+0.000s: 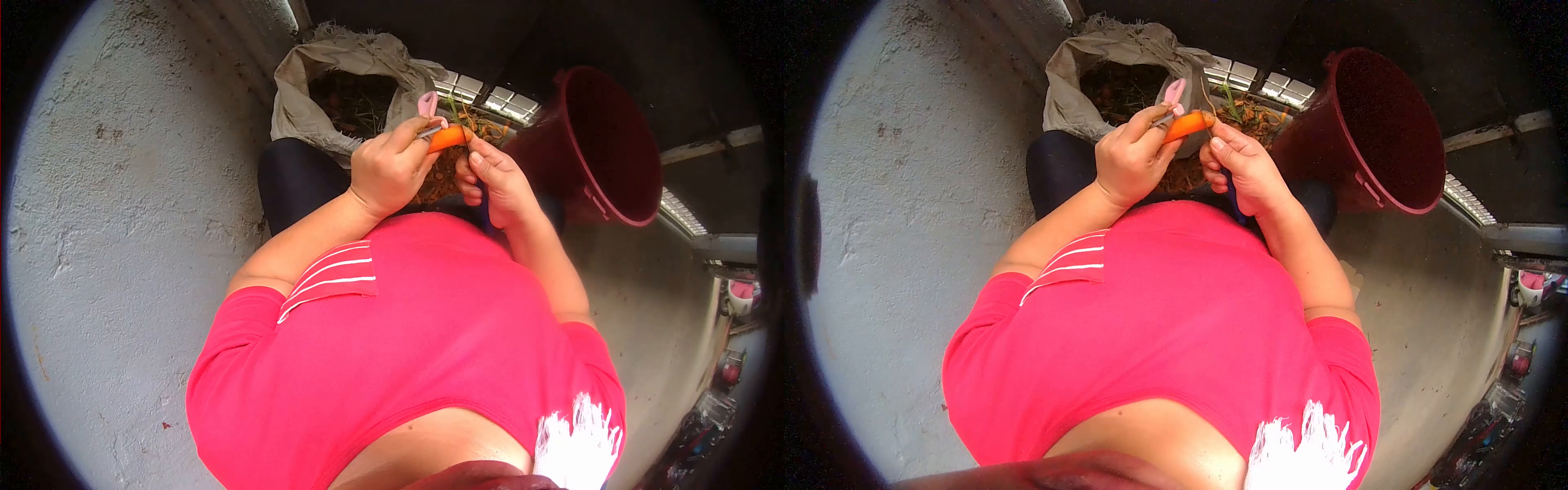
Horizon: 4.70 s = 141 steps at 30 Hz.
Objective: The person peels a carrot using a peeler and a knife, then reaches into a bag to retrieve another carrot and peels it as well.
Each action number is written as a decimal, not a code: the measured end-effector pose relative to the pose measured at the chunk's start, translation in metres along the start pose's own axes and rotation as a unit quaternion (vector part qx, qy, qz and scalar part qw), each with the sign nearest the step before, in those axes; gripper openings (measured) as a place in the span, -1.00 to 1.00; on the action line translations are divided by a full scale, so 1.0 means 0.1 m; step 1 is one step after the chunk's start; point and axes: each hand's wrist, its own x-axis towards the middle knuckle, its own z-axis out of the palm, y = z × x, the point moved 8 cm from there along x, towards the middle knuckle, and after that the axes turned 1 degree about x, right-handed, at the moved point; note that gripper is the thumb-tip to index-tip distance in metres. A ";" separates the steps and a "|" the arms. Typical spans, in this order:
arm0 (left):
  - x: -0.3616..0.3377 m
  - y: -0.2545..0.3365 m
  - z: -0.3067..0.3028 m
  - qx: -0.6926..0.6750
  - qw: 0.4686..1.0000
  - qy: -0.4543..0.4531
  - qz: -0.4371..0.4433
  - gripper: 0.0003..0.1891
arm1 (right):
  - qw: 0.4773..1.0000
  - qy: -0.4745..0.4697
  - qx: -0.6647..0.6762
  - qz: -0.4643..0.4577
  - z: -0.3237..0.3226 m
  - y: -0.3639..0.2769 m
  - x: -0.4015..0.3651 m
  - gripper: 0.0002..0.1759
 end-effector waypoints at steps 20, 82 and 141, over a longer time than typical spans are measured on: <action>0.03 0.07 -0.03 -0.057 0.998 0.024 -0.012 -0.62 | 0.889 0.115 -0.382 -0.223 0.05 -0.52 -0.02 -0.69; -0.37 -0.34 0.87 -0.653 0.623 -0.199 -0.383 -0.60 | 0.765 0.119 -0.545 -0.322 0.25 -0.97 -0.13 -0.67; -0.06 -0.13 0.51 -0.182 0.979 -0.091 -0.032 -0.53 | 0.982 0.180 -0.015 0.050 -0.39 -0.18 0.00 -0.70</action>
